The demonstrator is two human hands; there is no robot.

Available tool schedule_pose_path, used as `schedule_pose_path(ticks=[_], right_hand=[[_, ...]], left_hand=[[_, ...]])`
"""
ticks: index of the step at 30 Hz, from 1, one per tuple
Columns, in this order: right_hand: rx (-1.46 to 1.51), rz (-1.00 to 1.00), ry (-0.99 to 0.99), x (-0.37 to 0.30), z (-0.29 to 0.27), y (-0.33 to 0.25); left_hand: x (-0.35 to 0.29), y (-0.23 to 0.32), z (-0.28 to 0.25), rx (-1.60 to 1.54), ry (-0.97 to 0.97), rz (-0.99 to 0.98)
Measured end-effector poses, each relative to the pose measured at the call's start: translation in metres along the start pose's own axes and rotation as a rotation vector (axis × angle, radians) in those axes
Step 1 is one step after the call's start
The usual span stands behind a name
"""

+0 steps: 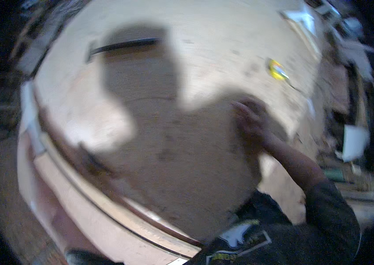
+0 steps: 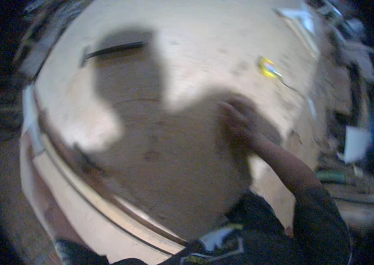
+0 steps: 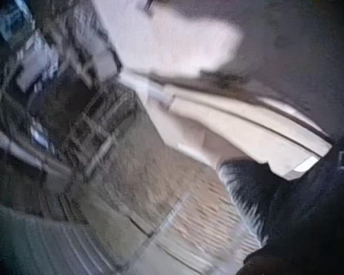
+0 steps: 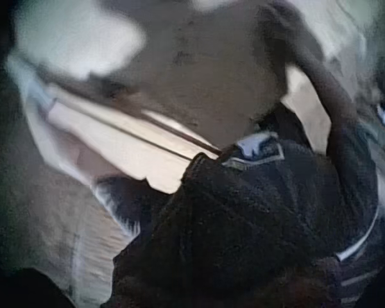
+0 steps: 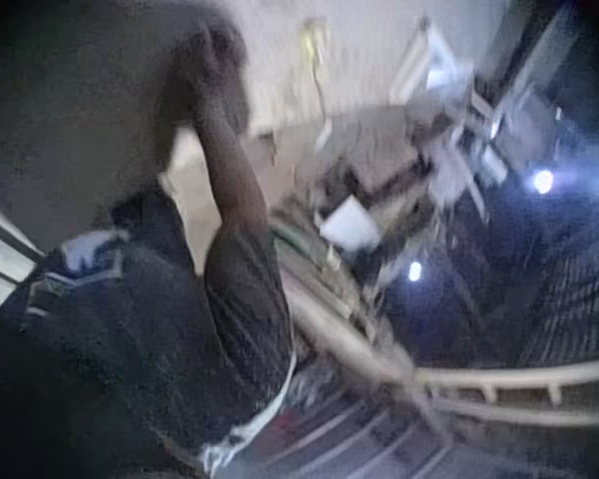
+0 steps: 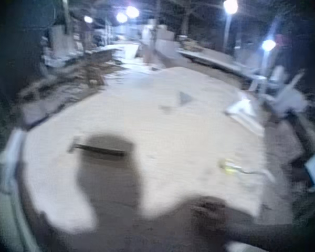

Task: The person measures, hammers, and assembles white wooden pieces using a hammer, tape measure, and a pneumatic nail gun in a workshop.

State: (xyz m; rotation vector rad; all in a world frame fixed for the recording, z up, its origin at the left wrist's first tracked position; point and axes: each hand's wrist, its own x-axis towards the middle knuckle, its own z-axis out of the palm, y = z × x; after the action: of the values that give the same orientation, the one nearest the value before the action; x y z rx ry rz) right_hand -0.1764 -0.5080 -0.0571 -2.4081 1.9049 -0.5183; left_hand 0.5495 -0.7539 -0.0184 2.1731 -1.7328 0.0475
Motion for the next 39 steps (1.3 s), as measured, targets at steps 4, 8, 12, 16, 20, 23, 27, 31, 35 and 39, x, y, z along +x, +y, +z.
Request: schedule_pose_path(ticks=[4, 8, 12, 16, 20, 23, 27, 31, 35, 39], right_hand=[[-0.011, -0.007, 0.21, -0.012, 0.013, 0.016], [0.113, -0.073, 0.283, 0.004, 0.008, 0.0], [0.007, 0.139, 0.607, -0.062, -0.031, 0.041], [-0.03, 0.852, 0.535, -0.187, -0.053, 0.147], [-0.002, 0.911, -0.633, -0.234, -0.069, 0.217], [0.304, 0.782, -0.445, -0.242, -0.057, 0.237], [0.316, 0.554, -0.636, -0.219, -0.053, 0.227], [0.254, 0.327, -0.775, -0.316, -0.027, 0.293], [0.367, 0.48, -0.906, -0.405, -0.032, 0.353], [0.327, 0.677, -0.953, -0.493, -0.045, 0.399]], left_hand=[[-0.155, 0.081, -0.035, -0.196, 0.029, 0.212], [-0.336, 0.105, -0.131, -0.135, 0.02, 0.144], [-0.444, 0.148, -0.19, -0.07, -0.013, 0.09], [-0.516, 0.189, -0.251, 0.035, 0.015, -0.05], [-0.562, 0.25, -0.283, 0.272, -0.095, -0.234], [-0.601, 0.253, -0.191, -0.638, 0.36, -0.437], [-0.707, 0.282, -0.188, 0.088, 0.101, -0.347], [-0.664, 0.398, -0.213, -0.359, 0.013, -0.589], [-0.66, 0.375, -0.2, -0.412, 0.278, -0.658], [-0.653, 0.298, -0.165, -0.693, 0.277, -0.834]])
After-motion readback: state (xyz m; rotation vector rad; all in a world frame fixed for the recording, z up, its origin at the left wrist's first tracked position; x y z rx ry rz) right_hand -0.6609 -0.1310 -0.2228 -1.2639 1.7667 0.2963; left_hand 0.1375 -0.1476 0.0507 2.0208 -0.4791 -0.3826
